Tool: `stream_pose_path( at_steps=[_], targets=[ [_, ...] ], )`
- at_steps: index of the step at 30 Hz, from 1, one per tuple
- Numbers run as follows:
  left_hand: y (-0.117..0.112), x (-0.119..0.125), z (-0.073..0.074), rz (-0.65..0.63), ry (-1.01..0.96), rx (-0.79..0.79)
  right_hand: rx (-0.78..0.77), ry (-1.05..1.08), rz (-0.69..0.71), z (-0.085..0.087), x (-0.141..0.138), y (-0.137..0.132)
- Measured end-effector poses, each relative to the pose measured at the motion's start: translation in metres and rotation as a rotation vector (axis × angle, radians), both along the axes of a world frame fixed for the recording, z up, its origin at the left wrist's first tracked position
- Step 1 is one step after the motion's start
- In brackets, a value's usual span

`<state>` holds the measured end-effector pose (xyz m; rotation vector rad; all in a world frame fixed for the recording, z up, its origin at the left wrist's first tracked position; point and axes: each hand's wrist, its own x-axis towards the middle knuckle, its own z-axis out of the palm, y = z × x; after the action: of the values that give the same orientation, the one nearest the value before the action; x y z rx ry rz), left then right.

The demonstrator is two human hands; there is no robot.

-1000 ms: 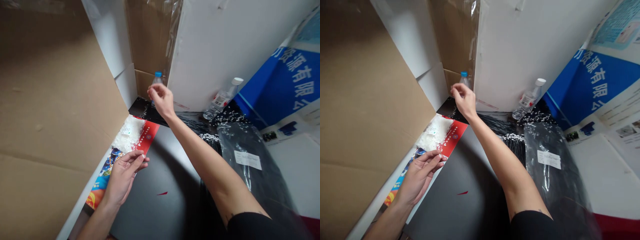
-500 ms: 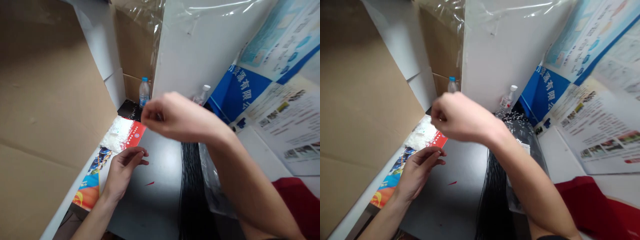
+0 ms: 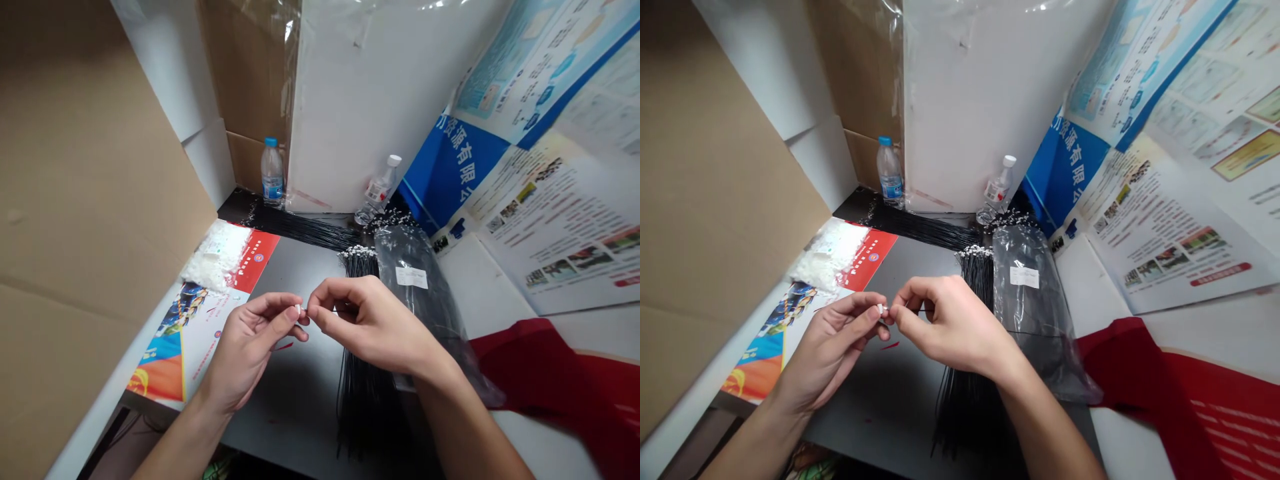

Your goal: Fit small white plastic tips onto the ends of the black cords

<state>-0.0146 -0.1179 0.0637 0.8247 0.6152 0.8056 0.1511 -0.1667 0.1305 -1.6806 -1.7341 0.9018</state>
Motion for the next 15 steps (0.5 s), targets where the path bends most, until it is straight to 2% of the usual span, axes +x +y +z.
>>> stream_pose_path(
  at_steps=[8, 15],
  targets=[
    [-0.008, 0.008, 0.007, -0.026, 0.028, -0.034, 0.113, 0.081, 0.046, -0.005, 0.011, -0.008],
    [-0.014, 0.012, 0.007, -0.056, 0.037, -0.067, 0.159, 0.084, 0.103, -0.002, 0.019, -0.012]
  ],
)
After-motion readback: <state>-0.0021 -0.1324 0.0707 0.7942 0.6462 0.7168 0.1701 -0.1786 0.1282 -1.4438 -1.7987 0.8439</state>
